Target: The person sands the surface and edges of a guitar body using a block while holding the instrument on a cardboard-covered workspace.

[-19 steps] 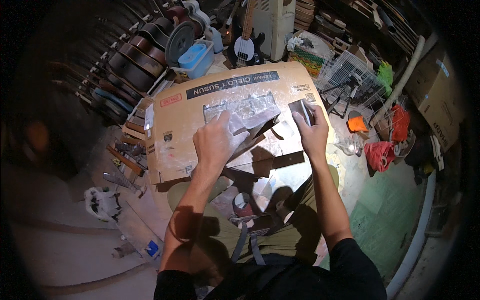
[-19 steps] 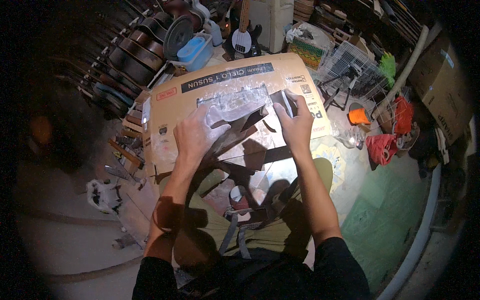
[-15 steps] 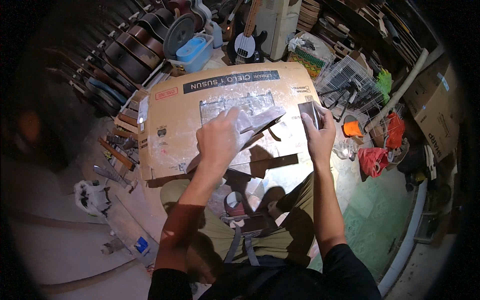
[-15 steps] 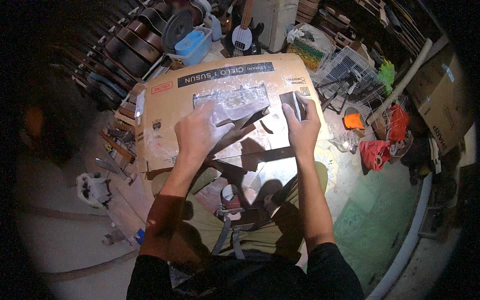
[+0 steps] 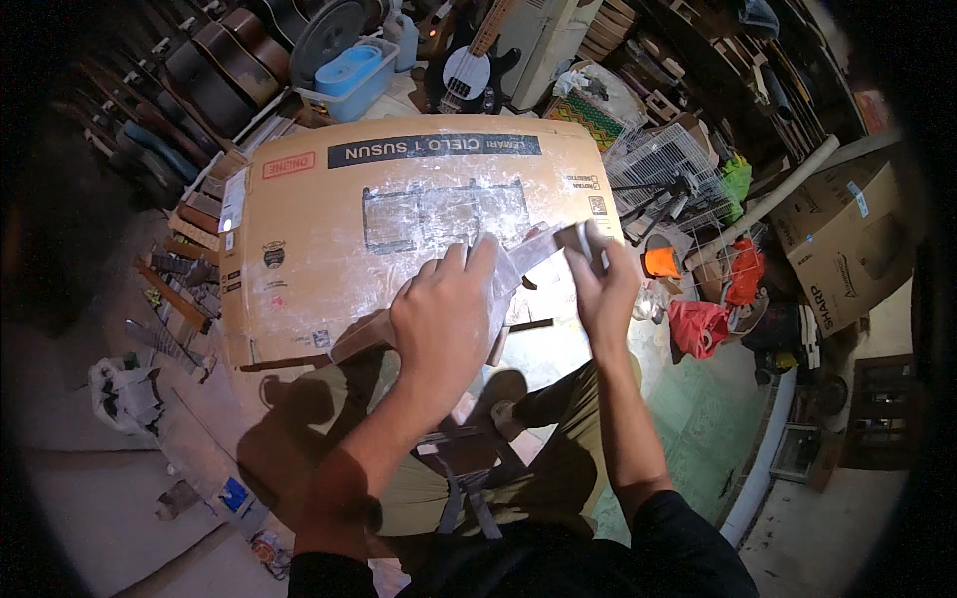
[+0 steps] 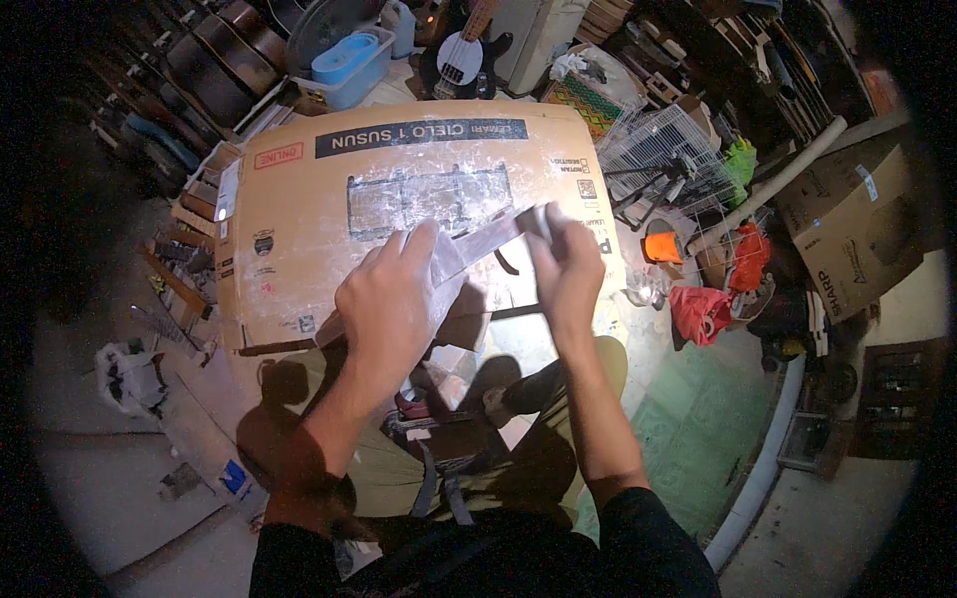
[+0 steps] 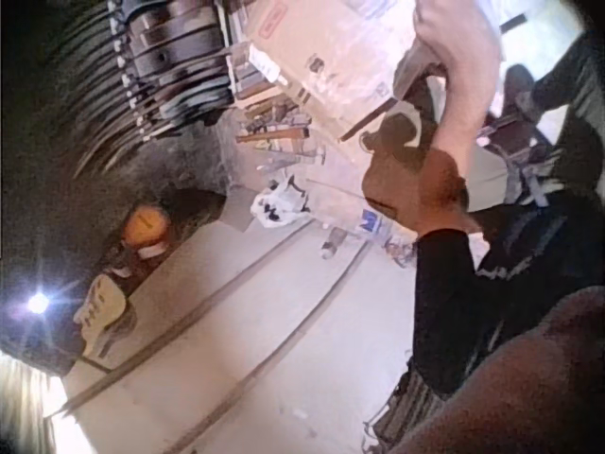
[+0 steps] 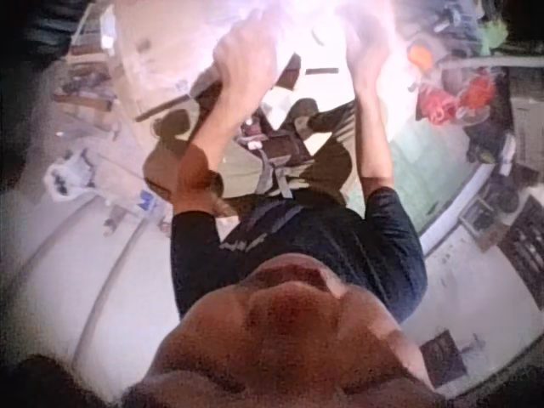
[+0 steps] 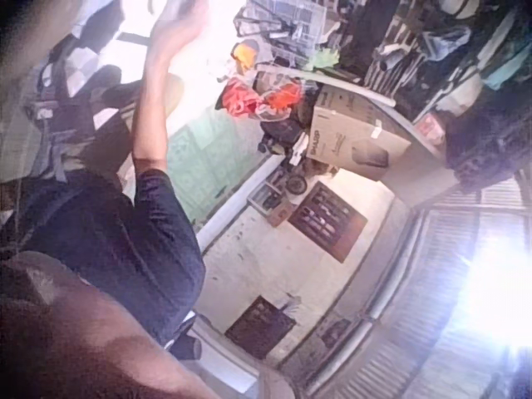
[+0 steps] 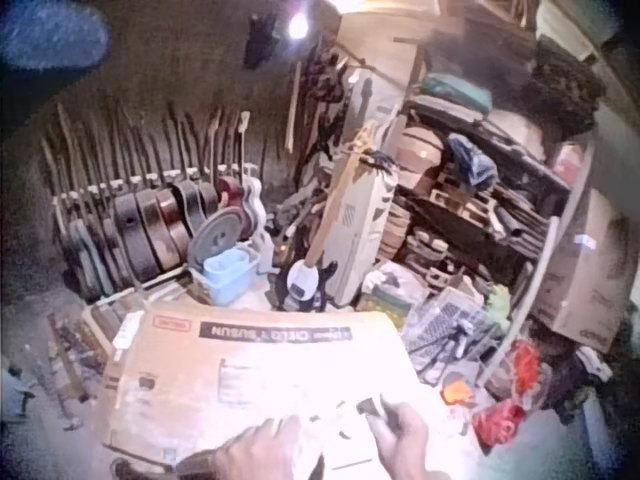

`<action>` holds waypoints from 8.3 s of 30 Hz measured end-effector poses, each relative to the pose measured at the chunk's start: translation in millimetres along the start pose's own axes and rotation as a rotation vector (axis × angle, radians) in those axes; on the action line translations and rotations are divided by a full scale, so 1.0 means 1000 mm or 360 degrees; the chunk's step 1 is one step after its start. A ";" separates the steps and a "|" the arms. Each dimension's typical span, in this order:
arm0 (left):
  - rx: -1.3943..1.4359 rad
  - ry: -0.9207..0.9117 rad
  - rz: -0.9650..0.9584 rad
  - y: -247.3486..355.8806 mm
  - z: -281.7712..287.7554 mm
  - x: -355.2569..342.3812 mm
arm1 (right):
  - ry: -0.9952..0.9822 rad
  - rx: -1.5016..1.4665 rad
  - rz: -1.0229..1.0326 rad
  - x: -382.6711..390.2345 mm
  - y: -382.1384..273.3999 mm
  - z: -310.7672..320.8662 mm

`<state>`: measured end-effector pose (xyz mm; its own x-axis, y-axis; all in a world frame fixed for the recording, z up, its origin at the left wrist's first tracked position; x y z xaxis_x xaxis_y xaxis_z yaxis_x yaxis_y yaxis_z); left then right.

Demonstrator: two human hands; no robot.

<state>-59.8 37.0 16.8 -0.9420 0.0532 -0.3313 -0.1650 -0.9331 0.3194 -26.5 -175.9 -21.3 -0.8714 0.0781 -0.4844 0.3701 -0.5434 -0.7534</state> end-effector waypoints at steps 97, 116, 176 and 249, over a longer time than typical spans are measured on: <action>-0.0044 0.0122 -0.0176 0.010 -0.008 0.013 | 0.0142 -0.0383 -0.0472 0.004 0.025 0.003; -0.0001 0.0170 -0.0078 0.004 -0.004 0.017 | -0.0220 0.0215 -0.0031 -0.001 0.013 0.009; -0.0577 -0.1184 -0.0085 -0.002 -0.050 0.034 | -0.0120 0.0259 -0.0083 0.003 0.016 0.009; -0.0104 0.0257 -0.0233 -0.001 0.009 -0.034 | -0.0246 -0.0600 -0.1061 0.184 0.159 -0.014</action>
<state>-30.6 38.9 35.6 -0.8496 0.1372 -0.5092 -0.2724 -0.9410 0.2009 -123.5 -236.2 -236.8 -0.9729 0.1559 0.1706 -0.1873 -0.0996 -0.9772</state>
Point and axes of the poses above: each hand's wrist, its own x-axis away from the middle knuckle, its own z-axis out of the back of the hand, y = z × x, the point moved 4 cm from there along -x, towards the middle knuckle, and after that the axes turned 13 degrees about -x, right-handed, at the moved point
